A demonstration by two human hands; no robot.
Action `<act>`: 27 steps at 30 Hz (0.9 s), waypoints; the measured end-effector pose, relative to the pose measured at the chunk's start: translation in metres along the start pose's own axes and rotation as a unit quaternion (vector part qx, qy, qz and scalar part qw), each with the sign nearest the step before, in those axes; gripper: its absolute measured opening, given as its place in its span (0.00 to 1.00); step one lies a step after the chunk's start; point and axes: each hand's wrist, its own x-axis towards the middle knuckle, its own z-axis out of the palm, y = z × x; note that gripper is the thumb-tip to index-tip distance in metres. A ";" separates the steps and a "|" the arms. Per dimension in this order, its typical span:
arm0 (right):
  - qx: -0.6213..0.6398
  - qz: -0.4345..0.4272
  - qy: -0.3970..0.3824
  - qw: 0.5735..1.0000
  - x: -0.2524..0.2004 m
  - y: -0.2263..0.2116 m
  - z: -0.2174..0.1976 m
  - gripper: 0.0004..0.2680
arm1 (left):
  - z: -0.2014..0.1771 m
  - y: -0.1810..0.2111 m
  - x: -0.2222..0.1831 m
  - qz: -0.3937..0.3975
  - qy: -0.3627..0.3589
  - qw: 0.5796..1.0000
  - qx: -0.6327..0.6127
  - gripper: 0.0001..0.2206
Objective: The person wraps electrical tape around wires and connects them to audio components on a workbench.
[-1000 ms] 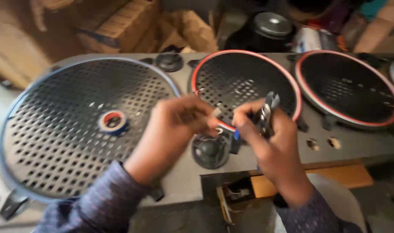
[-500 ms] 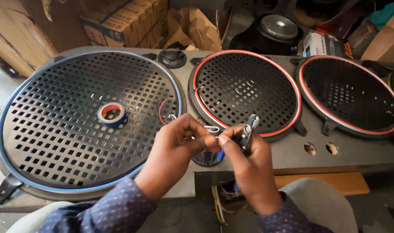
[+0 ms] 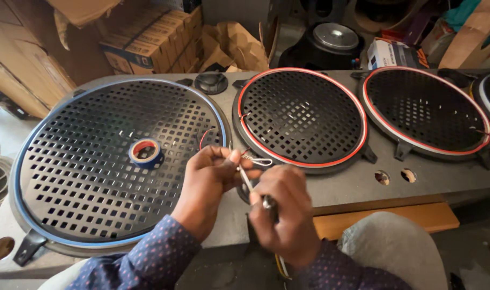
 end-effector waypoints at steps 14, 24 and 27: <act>0.225 0.390 -0.039 0.892 -0.003 0.051 -0.007 0.04 | -0.011 0.005 -0.004 0.131 -0.198 0.956 0.173 0.08; 0.049 0.214 -0.156 0.963 0.001 0.033 -0.011 0.16 | -0.010 -0.001 -0.003 0.144 -0.171 0.964 0.141 0.07; -0.003 0.232 -0.173 0.957 0.001 0.032 -0.010 0.15 | -0.010 -0.005 -0.002 0.144 -0.178 0.962 0.146 0.07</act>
